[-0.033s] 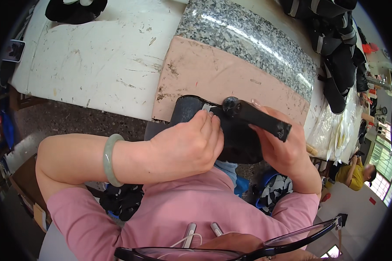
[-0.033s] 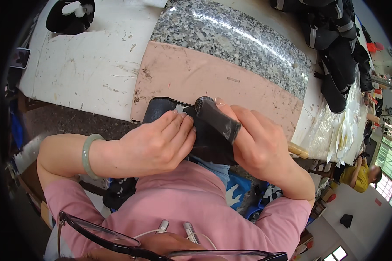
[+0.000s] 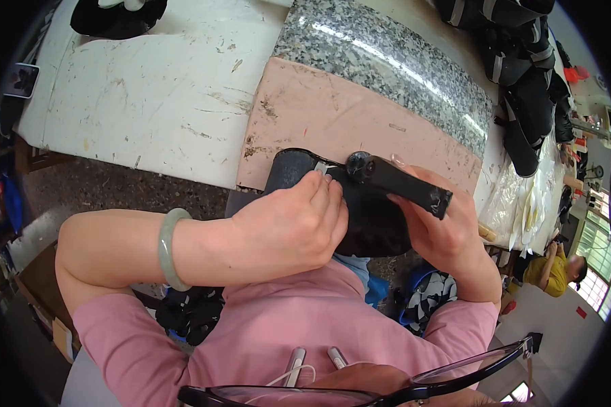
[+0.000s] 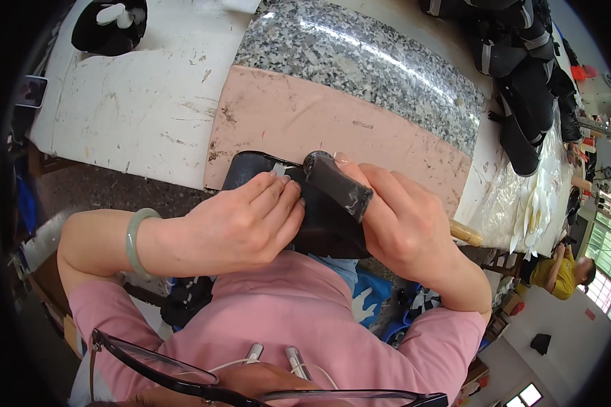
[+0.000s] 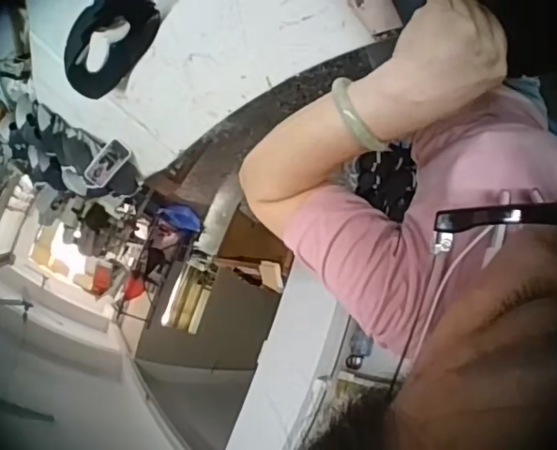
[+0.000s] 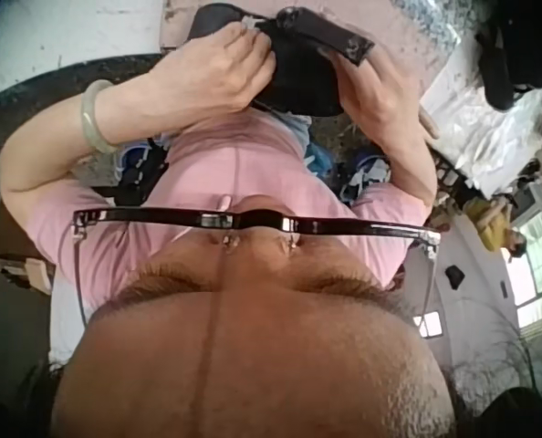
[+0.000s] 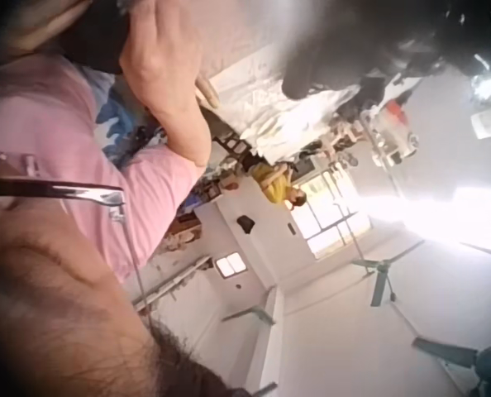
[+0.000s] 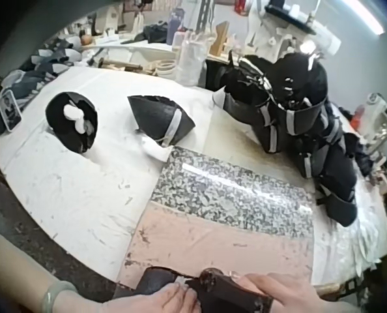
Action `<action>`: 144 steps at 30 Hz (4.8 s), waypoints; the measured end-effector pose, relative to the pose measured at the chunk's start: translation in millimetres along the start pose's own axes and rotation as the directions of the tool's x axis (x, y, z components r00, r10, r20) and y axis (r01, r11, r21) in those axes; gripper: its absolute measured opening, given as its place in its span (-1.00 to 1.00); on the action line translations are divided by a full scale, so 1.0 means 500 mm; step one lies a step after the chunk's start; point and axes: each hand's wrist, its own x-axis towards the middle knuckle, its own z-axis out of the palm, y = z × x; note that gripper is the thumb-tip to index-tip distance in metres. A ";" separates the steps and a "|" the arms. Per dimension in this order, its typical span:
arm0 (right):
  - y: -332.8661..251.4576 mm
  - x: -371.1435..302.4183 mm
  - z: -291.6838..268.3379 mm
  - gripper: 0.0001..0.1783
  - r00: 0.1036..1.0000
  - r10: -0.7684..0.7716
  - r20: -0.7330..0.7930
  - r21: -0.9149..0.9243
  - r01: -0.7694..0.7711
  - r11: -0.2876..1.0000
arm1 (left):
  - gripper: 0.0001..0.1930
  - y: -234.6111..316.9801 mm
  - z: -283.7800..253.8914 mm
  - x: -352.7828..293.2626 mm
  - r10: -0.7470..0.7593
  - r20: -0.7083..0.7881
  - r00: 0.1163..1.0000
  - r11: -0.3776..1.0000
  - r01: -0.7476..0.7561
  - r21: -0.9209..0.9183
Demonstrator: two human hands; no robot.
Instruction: The person attaches tape along the edges of shoe components by hand and pounds the seams flat with a hammer.
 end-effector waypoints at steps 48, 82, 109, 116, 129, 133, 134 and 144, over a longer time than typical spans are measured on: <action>0.002 0.070 0.023 -0.37 0.983 -0.181 -0.021 -0.062 0.179 0.982 | -0.72 -0.015 0.002 -0.043 -0.113 -0.028 0.993 0.982 0.107 -0.155; -0.065 -0.027 0.013 -0.79 0.909 0.159 0.385 0.920 -0.363 -0.151 | -0.86 0.057 -0.100 -0.043 0.216 -0.704 0.677 0.976 -0.160 0.146; 0.435 0.284 -0.267 -0.19 0.449 0.631 -0.633 0.716 0.030 0.698 | -0.60 -0.431 0.034 -0.072 -0.541 -0.826 0.159 0.669 0.676 -0.308; 0.155 0.222 -0.075 -0.47 0.815 0.186 -0.548 0.319 -0.001 0.948 | -0.64 -0.425 0.059 0.058 -0.883 0.355 0.308 -0.270 0.285 -0.920; -0.104 0.017 0.006 -0.27 0.871 -0.393 -0.294 0.021 0.417 0.909 | -0.72 0.060 -0.156 -0.045 -0.486 0.006 0.874 0.734 0.412 -0.540; -0.095 -0.040 0.055 -0.45 0.892 -0.393 -0.224 0.229 0.440 0.868 | -0.67 0.111 -0.162 -0.089 -0.469 0.109 0.877 0.576 0.396 -0.715; -0.095 -0.047 0.061 -0.52 0.866 -0.417 -0.275 0.235 0.481 0.844 | -0.68 0.114 -0.156 -0.099 -0.436 -0.009 0.900 0.660 0.313 -0.683; -0.148 -0.087 0.074 -0.85 0.933 -0.243 -0.265 0.292 0.318 0.902 | -0.77 0.149 -0.143 -0.104 -0.405 0.061 0.912 0.648 0.334 -0.684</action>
